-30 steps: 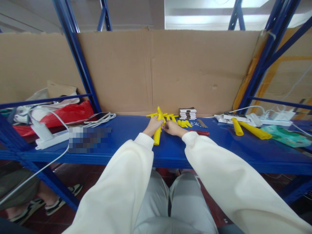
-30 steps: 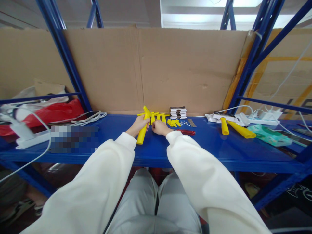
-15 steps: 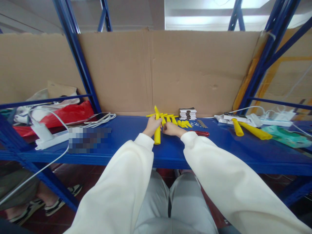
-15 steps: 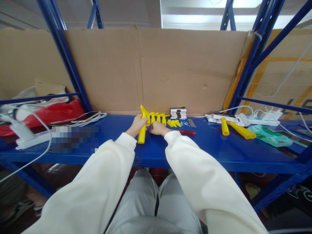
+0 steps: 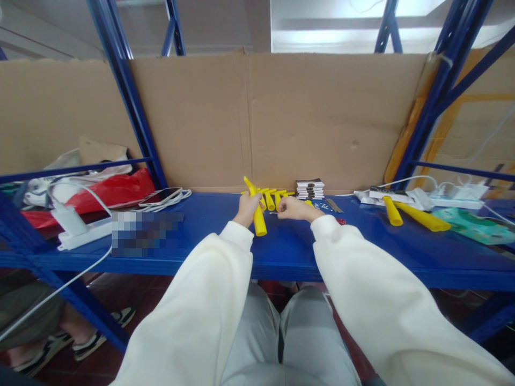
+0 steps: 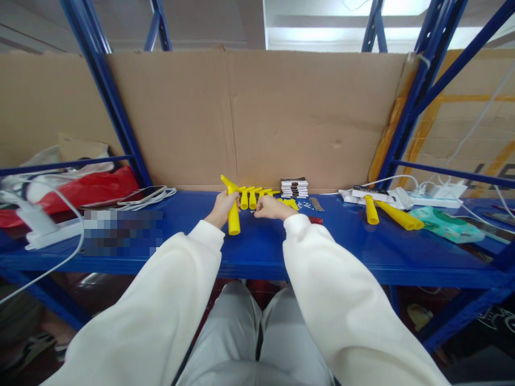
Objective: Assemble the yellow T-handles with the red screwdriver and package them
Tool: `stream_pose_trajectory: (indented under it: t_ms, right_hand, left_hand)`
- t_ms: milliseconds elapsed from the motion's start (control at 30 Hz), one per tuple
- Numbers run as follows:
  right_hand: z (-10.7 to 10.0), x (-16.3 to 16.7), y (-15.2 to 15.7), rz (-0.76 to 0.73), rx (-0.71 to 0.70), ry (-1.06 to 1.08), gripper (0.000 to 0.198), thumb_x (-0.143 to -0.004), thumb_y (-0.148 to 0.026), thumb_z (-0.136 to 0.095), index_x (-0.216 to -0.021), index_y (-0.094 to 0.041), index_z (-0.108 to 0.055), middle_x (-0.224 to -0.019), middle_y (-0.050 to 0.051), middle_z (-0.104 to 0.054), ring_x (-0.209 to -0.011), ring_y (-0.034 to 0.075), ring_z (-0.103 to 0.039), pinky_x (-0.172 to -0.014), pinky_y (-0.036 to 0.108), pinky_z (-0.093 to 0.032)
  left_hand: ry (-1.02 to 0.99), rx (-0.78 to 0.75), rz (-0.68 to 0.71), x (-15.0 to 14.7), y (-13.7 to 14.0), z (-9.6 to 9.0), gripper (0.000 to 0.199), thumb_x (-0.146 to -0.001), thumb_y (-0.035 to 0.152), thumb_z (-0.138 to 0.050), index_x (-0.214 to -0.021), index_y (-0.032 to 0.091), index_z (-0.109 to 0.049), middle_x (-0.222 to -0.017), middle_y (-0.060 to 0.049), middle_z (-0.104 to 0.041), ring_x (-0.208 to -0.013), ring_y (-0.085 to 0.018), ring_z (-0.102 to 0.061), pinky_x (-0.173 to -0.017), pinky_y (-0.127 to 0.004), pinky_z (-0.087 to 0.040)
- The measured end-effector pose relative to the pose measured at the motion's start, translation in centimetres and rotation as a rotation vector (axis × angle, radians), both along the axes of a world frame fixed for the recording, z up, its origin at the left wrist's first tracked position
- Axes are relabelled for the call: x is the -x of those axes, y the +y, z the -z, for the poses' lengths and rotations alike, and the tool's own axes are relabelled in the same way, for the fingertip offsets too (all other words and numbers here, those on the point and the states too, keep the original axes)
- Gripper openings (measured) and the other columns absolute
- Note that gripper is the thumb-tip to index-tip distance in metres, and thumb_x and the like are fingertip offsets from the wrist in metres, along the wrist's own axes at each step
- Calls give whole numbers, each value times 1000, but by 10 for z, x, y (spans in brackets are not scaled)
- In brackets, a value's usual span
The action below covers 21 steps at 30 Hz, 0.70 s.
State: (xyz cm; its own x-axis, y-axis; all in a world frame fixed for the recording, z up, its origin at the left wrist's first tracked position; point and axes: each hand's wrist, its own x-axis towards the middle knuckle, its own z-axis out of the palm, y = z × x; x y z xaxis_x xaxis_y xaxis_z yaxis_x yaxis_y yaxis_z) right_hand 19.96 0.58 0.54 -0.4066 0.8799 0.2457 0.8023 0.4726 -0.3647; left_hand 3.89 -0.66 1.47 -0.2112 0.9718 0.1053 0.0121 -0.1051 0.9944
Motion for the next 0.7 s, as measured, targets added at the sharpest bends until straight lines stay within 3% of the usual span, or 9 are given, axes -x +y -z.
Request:
stream_pose_trajectory:
  t_ms: [200, 367, 500, 700]
  right_hand:
    - [-14, -74, 22, 292, -139, 290, 13, -71, -23, -65, -62, -14, -68, -55, -1, -60, -54, 11, -53, -52, 21, -39]
    - [-2, -126, 28, 567, -137, 227, 17, -69, -22, -68, -54, -14, -65, -48, 0, -55, -54, 14, -55, -52, 23, -39]
    - [13, -143, 32, 637, -73, 83, 19, -72, -25, -67, -55, -15, -67, -47, 2, -57, -58, 18, -61, -55, 25, -43]
    - [18, -141, 36, 693, -45, -74, 17, -72, -29, -68, -59, -19, -69, -63, 8, -68, -82, 28, -70, -72, 34, -51]
  left_hand:
    - [49, -17, 59, 1, 3, 5, 17, -76, 6, -55, -91, 15, -60, -42, 8, -46, -37, -10, -47, -44, -19, -41]
    - [156, 0, 186, -2, 0, 4, 13, -77, 5, -53, -84, 16, -57, -42, 7, -47, -34, -10, -45, -41, -19, -38]
    - [226, 11, 260, -6, -4, 3, 17, -76, 6, -51, -88, 15, -58, -40, 8, -46, -34, -11, -45, -41, -19, -39]
    - [266, 34, 287, -7, -5, 3, 22, -76, 7, -51, -95, 14, -60, -40, 8, -46, -34, -11, -45, -41, -19, -40]
